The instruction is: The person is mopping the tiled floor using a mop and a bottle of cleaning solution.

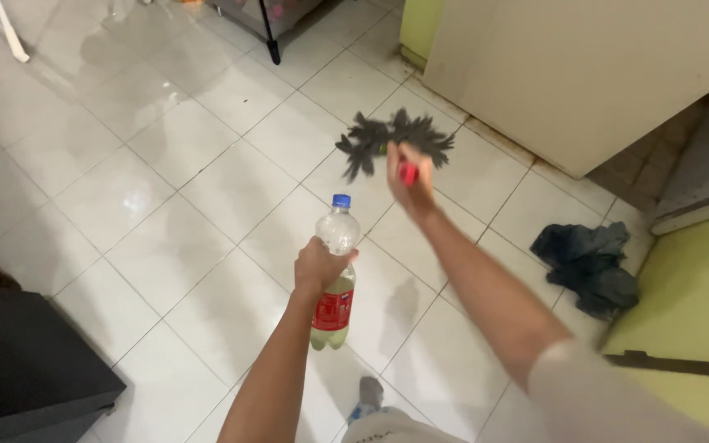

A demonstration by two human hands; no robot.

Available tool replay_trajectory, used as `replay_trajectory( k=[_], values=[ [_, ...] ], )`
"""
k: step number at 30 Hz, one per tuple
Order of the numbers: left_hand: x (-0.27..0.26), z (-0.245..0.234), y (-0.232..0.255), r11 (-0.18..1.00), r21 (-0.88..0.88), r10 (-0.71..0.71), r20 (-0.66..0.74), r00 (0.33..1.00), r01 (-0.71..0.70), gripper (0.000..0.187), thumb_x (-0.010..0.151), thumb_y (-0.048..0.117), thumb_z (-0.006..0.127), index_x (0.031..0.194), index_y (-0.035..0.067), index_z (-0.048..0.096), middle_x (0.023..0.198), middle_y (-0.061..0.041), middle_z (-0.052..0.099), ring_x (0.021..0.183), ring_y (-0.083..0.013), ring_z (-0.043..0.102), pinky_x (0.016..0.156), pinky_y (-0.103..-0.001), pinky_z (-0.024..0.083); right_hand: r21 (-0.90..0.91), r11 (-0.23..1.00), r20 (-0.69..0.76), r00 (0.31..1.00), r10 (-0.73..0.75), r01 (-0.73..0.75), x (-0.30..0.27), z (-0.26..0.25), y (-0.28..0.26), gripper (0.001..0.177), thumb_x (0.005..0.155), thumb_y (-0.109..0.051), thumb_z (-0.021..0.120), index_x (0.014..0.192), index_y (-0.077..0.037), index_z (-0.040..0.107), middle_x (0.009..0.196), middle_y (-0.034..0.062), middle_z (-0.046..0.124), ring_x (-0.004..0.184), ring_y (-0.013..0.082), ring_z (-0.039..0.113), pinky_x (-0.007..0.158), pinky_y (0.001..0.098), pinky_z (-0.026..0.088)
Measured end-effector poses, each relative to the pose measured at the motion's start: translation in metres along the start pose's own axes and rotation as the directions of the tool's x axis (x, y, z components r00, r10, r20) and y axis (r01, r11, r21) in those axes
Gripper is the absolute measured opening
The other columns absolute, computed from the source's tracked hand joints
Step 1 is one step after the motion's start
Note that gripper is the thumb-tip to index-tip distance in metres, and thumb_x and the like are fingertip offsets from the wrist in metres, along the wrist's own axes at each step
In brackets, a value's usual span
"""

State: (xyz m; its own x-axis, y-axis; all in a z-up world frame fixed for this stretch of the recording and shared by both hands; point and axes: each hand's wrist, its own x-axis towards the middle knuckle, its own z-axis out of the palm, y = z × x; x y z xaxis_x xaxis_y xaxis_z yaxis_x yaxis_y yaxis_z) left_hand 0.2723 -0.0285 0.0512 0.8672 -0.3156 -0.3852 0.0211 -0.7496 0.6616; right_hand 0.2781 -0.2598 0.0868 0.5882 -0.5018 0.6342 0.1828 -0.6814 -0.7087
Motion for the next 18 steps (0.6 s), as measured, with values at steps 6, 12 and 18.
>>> replay_trajectory(
  k=[6,12,18],
  values=[
    [-0.005,0.001,-0.019,0.998,0.053,0.045,-0.007,0.999,-0.044,0.082,0.065,0.056,0.085,0.119,-0.002,0.063,0.111,-0.02,0.073,0.105,-0.0346,0.072,0.092,-0.043,0.057,0.082,0.982,0.093,0.982,0.162,-0.17,0.013,-0.03,0.081,0.039,0.106,-0.021,0.064,0.073,-0.001,0.057,0.064,0.0089,0.056,0.06,0.0108,0.047,0.055,0.0329,0.044],
    [-0.03,0.002,-0.01,0.982,0.082,0.167,0.046,0.985,-0.17,0.081,0.066,0.055,0.084,0.115,-0.005,0.063,0.106,-0.023,0.074,0.098,-0.0366,0.074,0.086,-0.043,0.059,-0.143,0.948,-0.064,0.959,0.277,-0.283,-0.133,-0.155,-0.003,0.023,0.103,-0.022,0.065,0.093,-0.002,0.072,0.072,0.0076,0.064,0.066,0.011,0.055,0.061,0.0291,0.046],
    [-0.054,0.01,0.007,0.975,0.06,0.202,0.155,0.967,-0.213,0.076,0.063,0.054,0.082,0.115,0.001,0.066,0.106,-0.017,0.075,0.099,-0.0329,0.074,0.087,-0.042,0.059,-0.203,0.899,-0.194,0.916,0.352,-0.388,-0.235,-0.219,-0.16,0.028,0.102,-0.01,0.063,0.075,-0.003,0.065,0.063,0.0064,0.061,0.056,0.014,0.055,0.056,0.0296,0.043]
  ],
)
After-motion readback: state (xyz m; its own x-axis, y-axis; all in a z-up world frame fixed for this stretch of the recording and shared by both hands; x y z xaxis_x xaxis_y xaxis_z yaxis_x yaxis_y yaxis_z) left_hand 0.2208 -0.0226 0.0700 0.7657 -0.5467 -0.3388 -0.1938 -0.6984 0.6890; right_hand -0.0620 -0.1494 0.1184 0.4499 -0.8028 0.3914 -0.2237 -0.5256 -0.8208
